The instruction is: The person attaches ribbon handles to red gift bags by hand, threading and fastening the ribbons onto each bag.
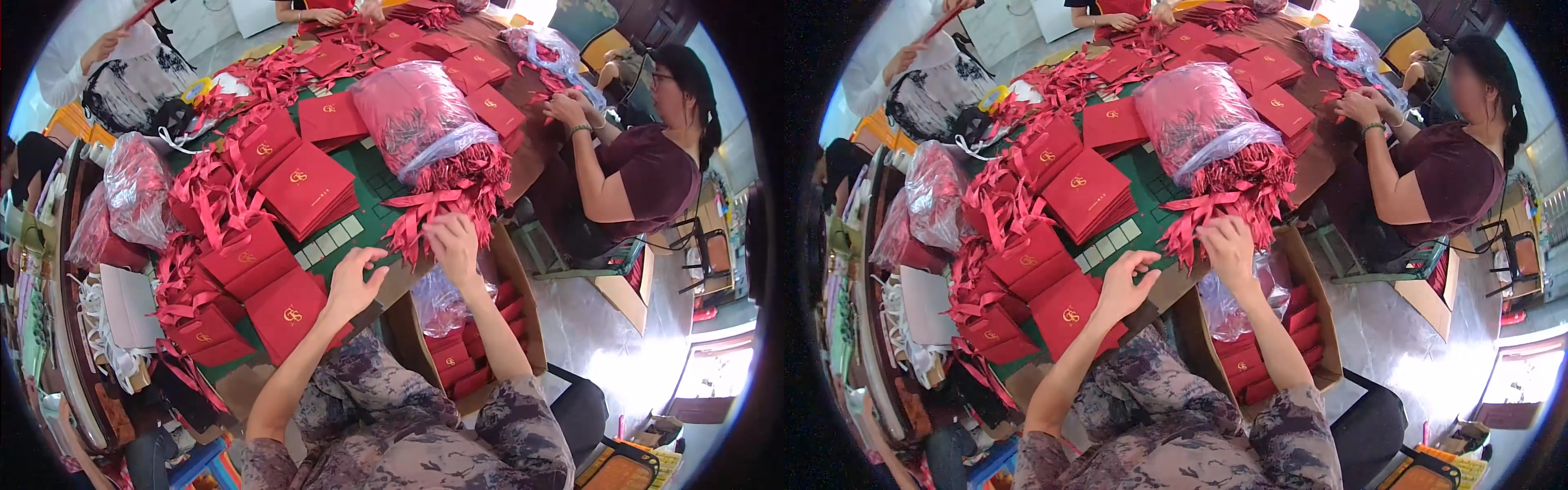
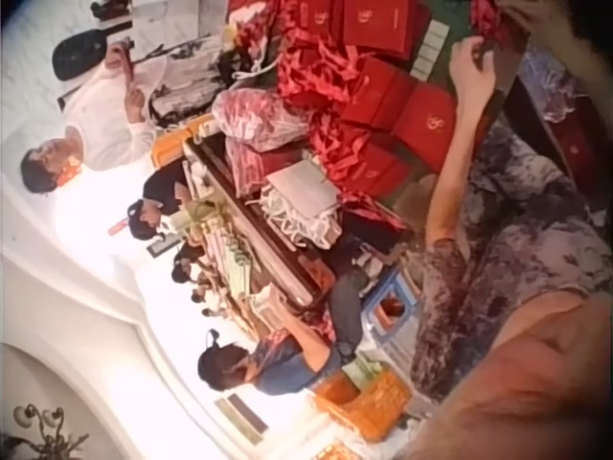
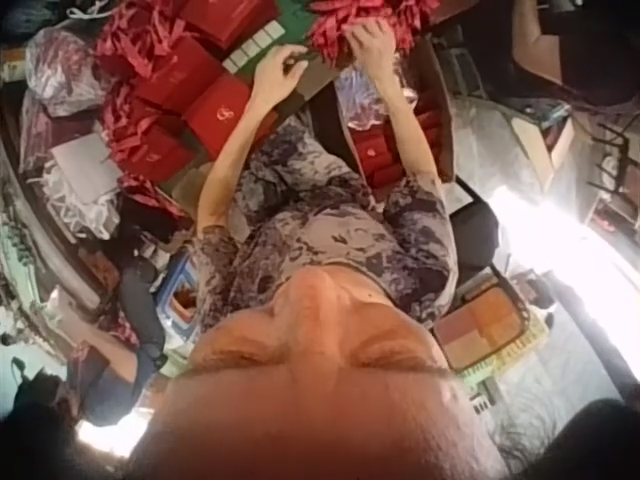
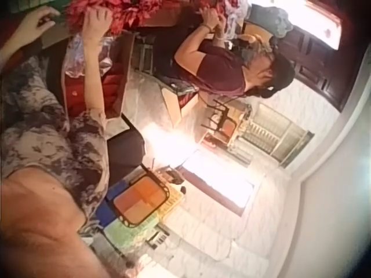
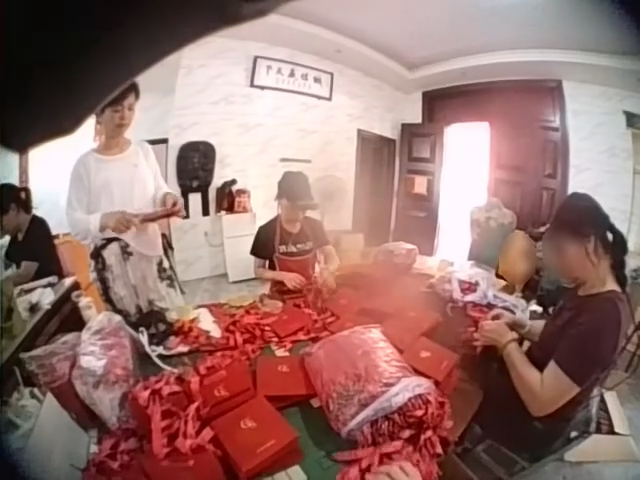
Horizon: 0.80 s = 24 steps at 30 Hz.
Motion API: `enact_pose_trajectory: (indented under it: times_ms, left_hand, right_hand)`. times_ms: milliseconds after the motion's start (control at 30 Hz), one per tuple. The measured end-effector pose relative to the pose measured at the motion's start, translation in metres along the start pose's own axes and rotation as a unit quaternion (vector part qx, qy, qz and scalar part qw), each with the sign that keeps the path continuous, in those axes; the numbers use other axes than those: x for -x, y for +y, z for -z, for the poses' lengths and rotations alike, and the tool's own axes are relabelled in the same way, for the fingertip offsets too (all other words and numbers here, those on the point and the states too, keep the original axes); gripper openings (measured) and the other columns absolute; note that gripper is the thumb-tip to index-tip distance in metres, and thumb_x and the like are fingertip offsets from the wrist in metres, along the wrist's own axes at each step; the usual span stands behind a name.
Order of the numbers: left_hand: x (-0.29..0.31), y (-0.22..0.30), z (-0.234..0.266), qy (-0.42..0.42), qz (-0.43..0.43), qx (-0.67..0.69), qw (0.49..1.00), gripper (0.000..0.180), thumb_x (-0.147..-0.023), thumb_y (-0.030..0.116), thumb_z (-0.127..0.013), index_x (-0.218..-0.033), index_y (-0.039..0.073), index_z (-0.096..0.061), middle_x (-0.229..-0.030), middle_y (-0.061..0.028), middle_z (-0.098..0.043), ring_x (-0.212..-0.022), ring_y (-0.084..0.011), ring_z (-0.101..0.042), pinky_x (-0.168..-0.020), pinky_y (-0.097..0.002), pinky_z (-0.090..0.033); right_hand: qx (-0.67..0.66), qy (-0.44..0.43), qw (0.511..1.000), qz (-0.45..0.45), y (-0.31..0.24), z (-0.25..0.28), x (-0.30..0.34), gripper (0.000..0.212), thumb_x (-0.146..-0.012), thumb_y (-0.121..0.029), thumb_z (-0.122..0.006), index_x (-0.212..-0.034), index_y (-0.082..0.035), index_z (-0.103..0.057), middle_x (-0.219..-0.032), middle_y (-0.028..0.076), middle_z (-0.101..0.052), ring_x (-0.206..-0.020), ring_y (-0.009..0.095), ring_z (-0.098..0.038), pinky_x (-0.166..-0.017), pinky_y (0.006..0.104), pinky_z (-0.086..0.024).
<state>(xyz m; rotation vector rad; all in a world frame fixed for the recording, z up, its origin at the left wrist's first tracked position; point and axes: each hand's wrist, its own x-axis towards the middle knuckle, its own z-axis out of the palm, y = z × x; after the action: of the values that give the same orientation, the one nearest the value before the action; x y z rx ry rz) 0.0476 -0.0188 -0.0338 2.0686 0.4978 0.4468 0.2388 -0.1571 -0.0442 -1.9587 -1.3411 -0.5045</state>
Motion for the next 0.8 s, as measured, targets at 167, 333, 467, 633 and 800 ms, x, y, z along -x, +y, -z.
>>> enact_pose_trajectory:
  times_ms: [167,333,467,633,800]
  left_hand:
    - [0.003,0.01,-0.008,-0.023,0.104,0.168,0.98,0.037,-0.089,0.013,-0.072,-0.123,0.004,-0.063,-0.102,-0.0087,-0.067,-0.087,-0.0118,-0.065,-0.076,-0.0267,-0.052]
    - [0.032,0.03,0.012,-0.041,0.092,0.267,0.958,0.037,-0.09,0.004,-0.069,-0.126,0.002,-0.061,-0.105,-0.0075,-0.067,-0.092,-0.0097,-0.064,-0.082,-0.0252,-0.052]
    - [0.084,0.035,0.03,0.022,0.085,0.255,0.963,0.029,-0.091,0.002,-0.069,-0.119,-0.002,-0.063,-0.107,-0.0079,-0.07,-0.096,-0.0115,-0.066,-0.085,-0.0265,-0.053]
    - [0.129,0.011,0.065,0.115,0.096,0.107,0.983,0.022,-0.09,0.003,-0.068,-0.111,0.0,-0.067,-0.105,-0.0079,-0.07,-0.085,-0.0126,-0.068,-0.076,-0.0262,-0.054]
    - [0.125,-0.022,0.106,0.24,0.068,-0.219,0.943,0.043,-0.078,0.019,-0.08,-0.116,0.005,-0.066,-0.109,-0.0122,-0.062,-0.104,-0.0328,-0.056,-0.09,-0.0427,-0.045]
  right_hand:
    - [-0.067,-0.021,0.995,0.066,-0.039,0.013,0.012,0.016,-0.074,-0.003,-0.073,-0.089,-0.006,-0.067,-0.095,0.007,-0.066,-0.095,0.031,-0.062,-0.083,0.0413,-0.051]
    - [-0.149,-0.052,0.986,0.054,-0.081,0.017,0.029,0.02,-0.081,-0.001,-0.067,-0.099,-0.005,-0.06,-0.086,0.012,-0.061,-0.082,0.034,-0.06,-0.073,0.0444,-0.049]
    - [-0.224,-0.09,0.971,-0.004,-0.134,0.014,0.049,0.02,-0.088,0.004,-0.063,-0.106,-0.003,-0.059,-0.086,0.016,-0.062,-0.071,0.036,-0.063,-0.06,0.0414,-0.05]
    - [-0.246,-0.101,0.963,-0.038,-0.183,-0.005,0.054,0.021,-0.089,-0.004,-0.068,-0.108,-0.005,-0.061,-0.084,0.014,-0.061,-0.067,0.033,-0.064,-0.054,0.039,-0.051]
    - [-0.232,-0.133,0.96,-0.087,-0.195,-0.022,0.03,0.016,-0.089,-0.009,-0.069,-0.106,-0.009,-0.068,-0.085,0.011,-0.063,-0.07,0.031,-0.065,-0.058,0.039,-0.053]
